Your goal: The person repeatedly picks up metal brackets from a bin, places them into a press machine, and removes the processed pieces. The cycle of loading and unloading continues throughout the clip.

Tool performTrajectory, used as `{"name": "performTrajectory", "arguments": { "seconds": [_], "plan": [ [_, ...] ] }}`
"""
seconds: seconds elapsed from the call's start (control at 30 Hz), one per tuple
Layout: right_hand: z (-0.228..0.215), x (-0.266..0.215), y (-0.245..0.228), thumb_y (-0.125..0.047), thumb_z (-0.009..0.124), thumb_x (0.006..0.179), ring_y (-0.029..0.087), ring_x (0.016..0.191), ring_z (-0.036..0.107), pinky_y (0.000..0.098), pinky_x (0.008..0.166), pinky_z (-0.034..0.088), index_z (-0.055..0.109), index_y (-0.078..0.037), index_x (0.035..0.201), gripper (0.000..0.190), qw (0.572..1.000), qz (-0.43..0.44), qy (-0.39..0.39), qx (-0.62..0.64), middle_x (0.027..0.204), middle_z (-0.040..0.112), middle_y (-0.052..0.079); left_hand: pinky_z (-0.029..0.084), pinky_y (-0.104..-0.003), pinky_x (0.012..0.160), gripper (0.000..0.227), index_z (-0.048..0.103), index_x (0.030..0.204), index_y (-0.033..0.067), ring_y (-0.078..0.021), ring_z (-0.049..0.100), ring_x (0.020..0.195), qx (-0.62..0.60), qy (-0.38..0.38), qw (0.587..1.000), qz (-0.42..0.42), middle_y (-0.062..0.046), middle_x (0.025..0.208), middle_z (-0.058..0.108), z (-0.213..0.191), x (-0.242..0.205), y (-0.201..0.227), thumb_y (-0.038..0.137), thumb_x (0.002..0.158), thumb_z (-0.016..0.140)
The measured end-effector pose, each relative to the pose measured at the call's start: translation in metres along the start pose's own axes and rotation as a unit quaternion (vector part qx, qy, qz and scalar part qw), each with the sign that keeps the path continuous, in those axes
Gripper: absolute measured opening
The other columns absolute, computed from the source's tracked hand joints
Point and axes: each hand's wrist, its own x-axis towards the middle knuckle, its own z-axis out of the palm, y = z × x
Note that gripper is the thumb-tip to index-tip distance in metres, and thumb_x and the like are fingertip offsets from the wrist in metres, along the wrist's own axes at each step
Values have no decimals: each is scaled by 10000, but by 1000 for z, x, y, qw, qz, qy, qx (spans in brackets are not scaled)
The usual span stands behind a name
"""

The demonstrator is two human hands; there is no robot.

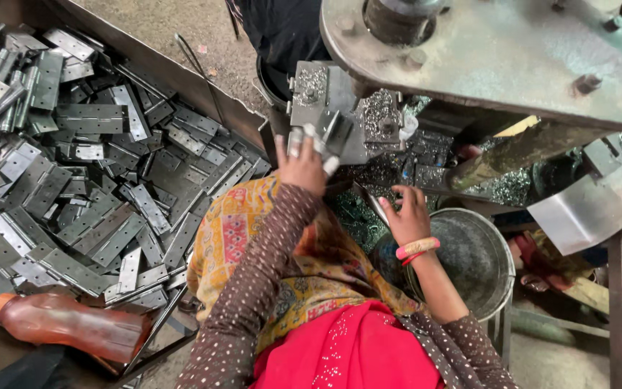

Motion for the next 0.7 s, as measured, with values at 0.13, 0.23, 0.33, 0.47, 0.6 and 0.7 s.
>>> {"name": "performTrajectory", "arguments": {
  "seconds": [0.13, 0.23, 0.33, 0.47, 0.6, 0.7],
  "plan": [
    [-2, -1, -7, -341, 728, 940, 231, 930, 690, 389, 788, 560, 612, -79, 1207, 391, 1000, -2, -13, -21, 1220, 576, 130, 69, -587, 1236, 477, 670, 1243, 70, -274, 391, 1436, -76, -18, 997, 27, -138, 1512, 447, 5, -3, 26, 435, 1019, 458],
    [1, -3, -2, -363, 720, 920, 234, 919, 697, 394, 769, 566, 609, -83, 1190, 404, 1000, 5, -5, -15, 1228, 583, 134, 55, -594, 1244, 379, 675, 1221, 102, -300, 393, 1434, -74, -65, 995, 25, -149, 1505, 469, 3, 6, 34, 358, 1023, 478],
    [16, -12, 19, -422, 710, 895, 296, 894, 703, 427, 753, 565, 609, -71, 1175, 460, 998, -21, -8, -57, 1175, 619, 151, 48, -587, 1220, 354, 681, 1189, 100, -310, 392, 1432, -54, -54, 997, 31, -148, 1487, 484, -2, 12, 34, 328, 970, 521],
    [70, -40, 60, -517, 642, 965, 407, 863, 697, 494, 751, 556, 592, -32, 1158, 525, 971, 27, -166, -172, 1000, 704, 233, 51, -589, 1213, 401, 670, 1202, 79, -303, 404, 1412, -52, -74, 995, 34, -140, 1474, 487, -9, 12, 27, 345, 924, 557],
    [105, -52, 97, -418, 626, 910, 457, 752, 683, 547, 635, 548, 522, -2, 1218, 528, 965, -6, -207, -163, 923, 699, 267, 63, -589, 1247, 339, 696, 1155, 88, -304, 370, 1456, -83, -61, 994, 30, -147, 1534, 435, -9, 8, 25, 332, 996, 523],
    [94, -44, 98, -475, 653, 893, 455, 780, 686, 546, 670, 545, 371, 29, 1385, 759, 933, 86, -315, -151, 842, 708, 291, 68, -592, 1230, 334, 697, 1150, 76, -314, 370, 1436, -65, -75, 994, 42, -153, 1516, 433, -7, 10, 27, 289, 959, 526]
  ]
}}
